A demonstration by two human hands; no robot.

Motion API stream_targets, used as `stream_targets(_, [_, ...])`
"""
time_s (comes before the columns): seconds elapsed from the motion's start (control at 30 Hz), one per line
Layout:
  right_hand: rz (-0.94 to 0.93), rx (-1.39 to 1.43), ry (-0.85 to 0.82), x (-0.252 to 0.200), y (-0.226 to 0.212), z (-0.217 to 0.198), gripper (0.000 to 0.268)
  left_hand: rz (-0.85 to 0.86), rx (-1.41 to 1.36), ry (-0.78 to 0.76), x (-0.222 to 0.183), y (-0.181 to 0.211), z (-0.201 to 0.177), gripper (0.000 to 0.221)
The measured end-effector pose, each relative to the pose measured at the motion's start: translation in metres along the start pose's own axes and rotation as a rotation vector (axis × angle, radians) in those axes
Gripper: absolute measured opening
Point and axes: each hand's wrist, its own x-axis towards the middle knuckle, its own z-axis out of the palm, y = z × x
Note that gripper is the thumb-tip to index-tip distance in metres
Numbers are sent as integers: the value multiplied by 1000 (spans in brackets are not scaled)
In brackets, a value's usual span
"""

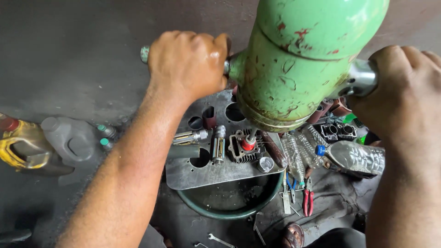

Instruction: Honing a motorcycle engine cylinder block using a vertical honing machine.

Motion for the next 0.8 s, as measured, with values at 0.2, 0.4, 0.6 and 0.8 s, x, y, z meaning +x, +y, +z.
stream_targets(0.2, [42, -157, -119, -11, -7, 20, 24, 1, 56, 31, -23, 12, 30, 6])
stream_targets(0.4, [-36, -59, -42, -29, 13, 68, 13, -171, 10, -131, -43, 51, 16, 10])
stream_targets(0.6, [-190, 112, -84, -4, 48, 102, 21, -346, -204, -357, -39, 84, -13, 10])
stream_targets(0.8, [-192, -106, -133, 36, 30, 16, 30, -279, -188, -498, 6, 48, -63, 18])
